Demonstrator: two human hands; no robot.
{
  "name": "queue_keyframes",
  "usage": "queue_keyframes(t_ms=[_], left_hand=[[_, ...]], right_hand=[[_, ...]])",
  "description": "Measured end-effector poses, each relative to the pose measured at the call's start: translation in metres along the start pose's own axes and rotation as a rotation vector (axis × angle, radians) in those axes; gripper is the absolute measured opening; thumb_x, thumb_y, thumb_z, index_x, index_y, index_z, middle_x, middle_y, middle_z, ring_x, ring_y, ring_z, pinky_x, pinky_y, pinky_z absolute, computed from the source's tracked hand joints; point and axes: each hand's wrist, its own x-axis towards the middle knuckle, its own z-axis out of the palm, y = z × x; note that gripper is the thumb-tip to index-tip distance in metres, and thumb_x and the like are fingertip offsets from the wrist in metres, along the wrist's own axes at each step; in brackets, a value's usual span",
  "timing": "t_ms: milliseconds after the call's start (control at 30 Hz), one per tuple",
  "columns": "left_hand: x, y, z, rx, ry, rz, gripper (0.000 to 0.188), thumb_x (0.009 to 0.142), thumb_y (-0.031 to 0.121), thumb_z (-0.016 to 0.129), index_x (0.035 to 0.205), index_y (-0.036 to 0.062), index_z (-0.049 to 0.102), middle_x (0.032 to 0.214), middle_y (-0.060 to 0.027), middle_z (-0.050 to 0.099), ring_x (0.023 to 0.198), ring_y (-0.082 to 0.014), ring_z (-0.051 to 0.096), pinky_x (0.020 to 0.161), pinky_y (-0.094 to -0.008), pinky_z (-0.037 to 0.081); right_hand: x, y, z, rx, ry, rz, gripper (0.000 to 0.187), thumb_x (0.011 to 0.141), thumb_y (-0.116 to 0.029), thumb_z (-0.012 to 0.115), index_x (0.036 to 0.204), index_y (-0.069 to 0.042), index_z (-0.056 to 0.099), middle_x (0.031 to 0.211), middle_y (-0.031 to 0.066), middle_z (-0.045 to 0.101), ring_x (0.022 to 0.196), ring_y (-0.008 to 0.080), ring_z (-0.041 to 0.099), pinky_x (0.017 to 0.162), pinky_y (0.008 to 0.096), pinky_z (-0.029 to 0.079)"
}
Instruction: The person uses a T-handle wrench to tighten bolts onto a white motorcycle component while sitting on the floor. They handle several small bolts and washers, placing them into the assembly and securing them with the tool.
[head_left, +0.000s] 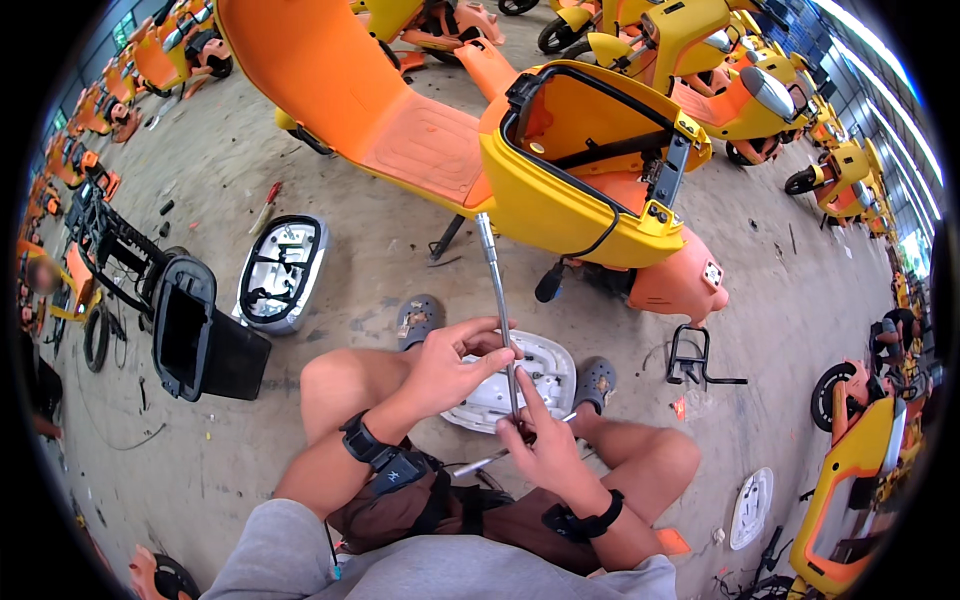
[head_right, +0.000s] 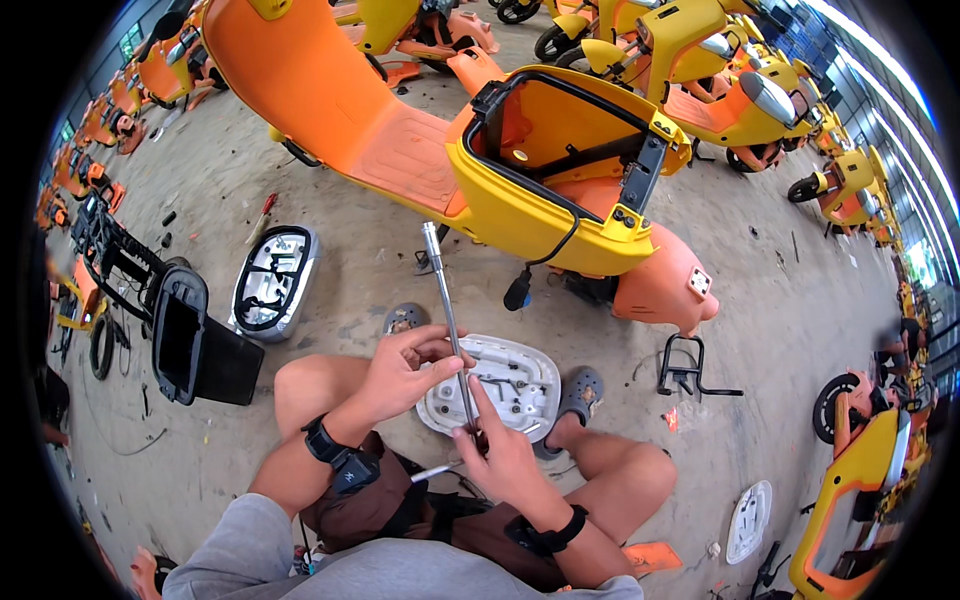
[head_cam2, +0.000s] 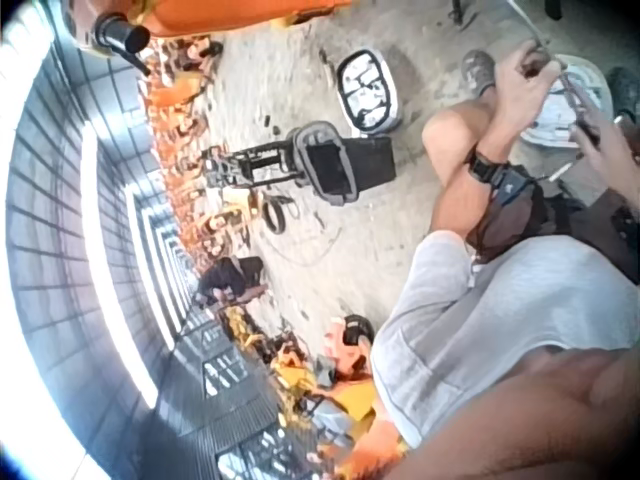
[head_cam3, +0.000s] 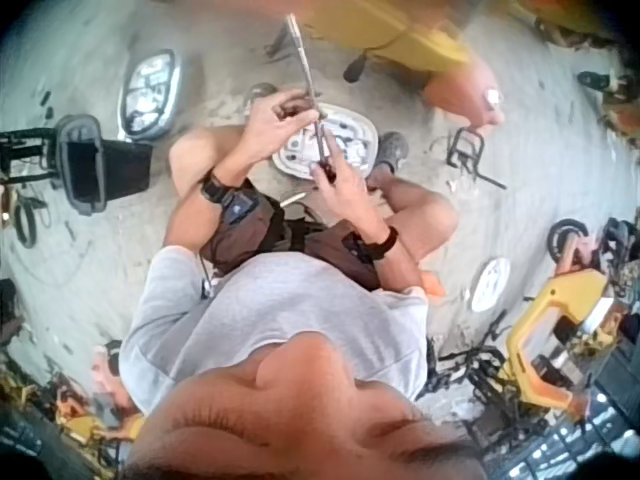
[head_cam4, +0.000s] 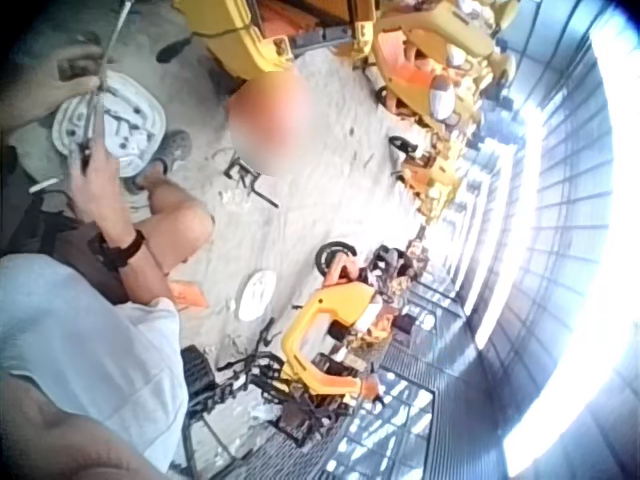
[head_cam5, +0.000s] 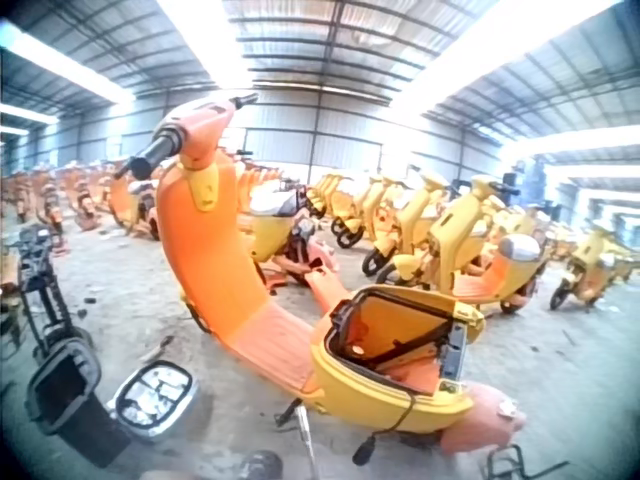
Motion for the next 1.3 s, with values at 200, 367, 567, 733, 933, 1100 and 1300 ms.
queue_keyframes(t_ms=[200, 367, 567, 733, 933, 1100, 1300], left_hand=[[-0.006, 0.012, 0.006, 0.241, -0.078, 0.069, 0.047, 0.093, 0.012, 0.067, 0.136, -0.0008, 0.055, 0.108, -0.0105, 0.073, 0.092, -0.0137, 0.066, 0.085, -0.0304, 0.053], [-0.011, 0.014, 0.013, 0.366, -0.129, 0.076, 0.040, 0.091, 0.013, 0.067, 0.128, -0.0015, 0.062, 0.105, -0.0098, 0.074, 0.089, -0.0152, 0.066, 0.083, -0.0300, 0.053], [-0.012, 0.012, 0.018, 0.443, -0.229, 0.167, 0.050, 0.092, 0.018, 0.069, 0.136, -0.0022, 0.055, 0.109, -0.0123, 0.072, 0.094, -0.0179, 0.067, 0.087, -0.0313, 0.053], [-0.014, 0.006, 0.017, 0.291, -0.402, 0.070, 0.063, 0.094, 0.023, 0.067, 0.147, 0.0009, 0.042, 0.128, -0.0133, 0.064, 0.106, -0.0194, 0.064, 0.095, -0.0351, 0.050], [-0.015, 0.008, 0.006, 0.122, -0.549, -0.135, 0.069, 0.095, 0.023, 0.067, 0.152, 0.0022, 0.034, 0.129, -0.0142, 0.063, 0.104, -0.0192, 0.065, 0.090, -0.0342, 0.052], [-0.017, 0.007, 0.006, 0.488, -0.657, -0.182, 0.073, 0.090, 0.021, 0.073, 0.151, 0.0040, 0.036, 0.124, -0.0154, 0.065, 0.104, -0.0215, 0.066, 0.083, -0.0356, 0.055], [-0.024, -0.004, 0.020, 0.725, -0.605, -0.170, 0.059, 0.090, 0.028, 0.069, 0.139, 0.0056, 0.046, 0.085, -0.0202, 0.070, 0.077, -0.0405, 0.067, 0.071, -0.0451, 0.052]], right_hand=[[0.003, 0.021, -0.014, 0.541, -0.017, 0.087, 0.038, 0.102, -0.018, 0.053, 0.136, -0.001, 0.053, 0.062, -0.0025, 0.050, 0.051, 0.0058, 0.043, 0.048, 0.0231, 0.033], [0.007, 0.017, -0.029, 1.101, -0.138, 0.130, 0.038, 0.106, -0.026, 0.045, 0.130, 0.004, 0.052, 0.057, -0.0024, 0.039, 0.046, 0.0076, 0.032, 0.045, 0.0232, 0.028], [0.006, 0.011, -0.025, 0.911, -0.060, 0.106, 0.040, 0.107, -0.029, 0.039, 0.130, 0.001, 0.050, 0.057, 0.0004, 0.043, 0.042, 0.0106, 0.034, 0.044, 0.0230, 0.030], [0.003, 0.008, -0.012, 0.593, 0.074, 0.053, 0.034, 0.106, -0.018, 0.042, 0.135, -0.001, 0.048, 0.066, 0.0035, 0.058, 0.056, 0.0083, 0.051, 0.052, 0.0209, 0.040], [0.001, 0.013, -0.005, 0.355, 0.195, 0.093, 0.035, 0.101, -0.016, 0.055, 0.133, -0.002, 0.049, 0.078, 0.0074, 0.071, 0.056, 0.0087, 0.059, 0.049, 0.0234, 0.047], [0.003, 0.012, -0.006, 0.129, 0.250, 0.086, 0.033, 0.100, -0.014, 0.058, 0.130, -0.003, 0.050, 0.081, 0.0102, 0.073, 0.062, 0.0114, 0.067, 0.053, 0.0256, 0.053], [0.002, 0.025, -0.001, 0.088, 0.293, -0.005, 0.030, 0.099, -0.019, 0.058, 0.124, -0.003, 0.053, 0.084, 0.0137, 0.074, 0.070, 0.0247, 0.073, 0.060, 0.0332, 0.055]])
